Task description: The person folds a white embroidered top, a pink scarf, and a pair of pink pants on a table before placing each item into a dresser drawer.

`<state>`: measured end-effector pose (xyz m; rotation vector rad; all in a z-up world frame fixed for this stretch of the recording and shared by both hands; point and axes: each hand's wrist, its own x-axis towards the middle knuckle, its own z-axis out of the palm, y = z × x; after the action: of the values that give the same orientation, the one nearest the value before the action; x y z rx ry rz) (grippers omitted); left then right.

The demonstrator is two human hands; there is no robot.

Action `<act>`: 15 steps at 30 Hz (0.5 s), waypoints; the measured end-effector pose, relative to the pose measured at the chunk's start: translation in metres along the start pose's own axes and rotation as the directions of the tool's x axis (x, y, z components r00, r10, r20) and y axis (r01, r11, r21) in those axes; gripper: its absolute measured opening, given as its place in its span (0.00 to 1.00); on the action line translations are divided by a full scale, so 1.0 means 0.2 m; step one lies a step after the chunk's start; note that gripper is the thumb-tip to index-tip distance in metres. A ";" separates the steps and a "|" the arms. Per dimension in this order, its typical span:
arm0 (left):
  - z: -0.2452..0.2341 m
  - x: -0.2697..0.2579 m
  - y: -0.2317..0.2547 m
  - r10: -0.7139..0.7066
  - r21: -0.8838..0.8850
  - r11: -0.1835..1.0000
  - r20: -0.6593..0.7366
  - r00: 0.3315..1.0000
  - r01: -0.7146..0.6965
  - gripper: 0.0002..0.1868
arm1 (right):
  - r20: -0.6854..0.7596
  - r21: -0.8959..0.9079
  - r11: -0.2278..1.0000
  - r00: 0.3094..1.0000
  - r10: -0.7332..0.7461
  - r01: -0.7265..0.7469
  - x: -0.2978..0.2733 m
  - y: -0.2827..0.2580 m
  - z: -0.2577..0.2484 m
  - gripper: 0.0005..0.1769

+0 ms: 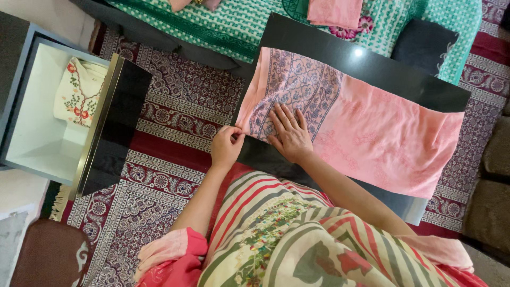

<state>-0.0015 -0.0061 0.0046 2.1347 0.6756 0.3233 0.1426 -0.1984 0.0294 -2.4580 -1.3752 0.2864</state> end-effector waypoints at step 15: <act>0.05 0.16 -0.27 -0.264 -0.618 0.742 0.086 0.961 0.260 0.04 | 0.012 -0.006 1.000 1.000 0.012 -0.012 0.00 0.00 0.01 0.40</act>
<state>0.0105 0.0324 -0.0436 1.3781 0.7380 0.3418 0.1419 -0.1988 0.0273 -2.4746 -1.3683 0.3003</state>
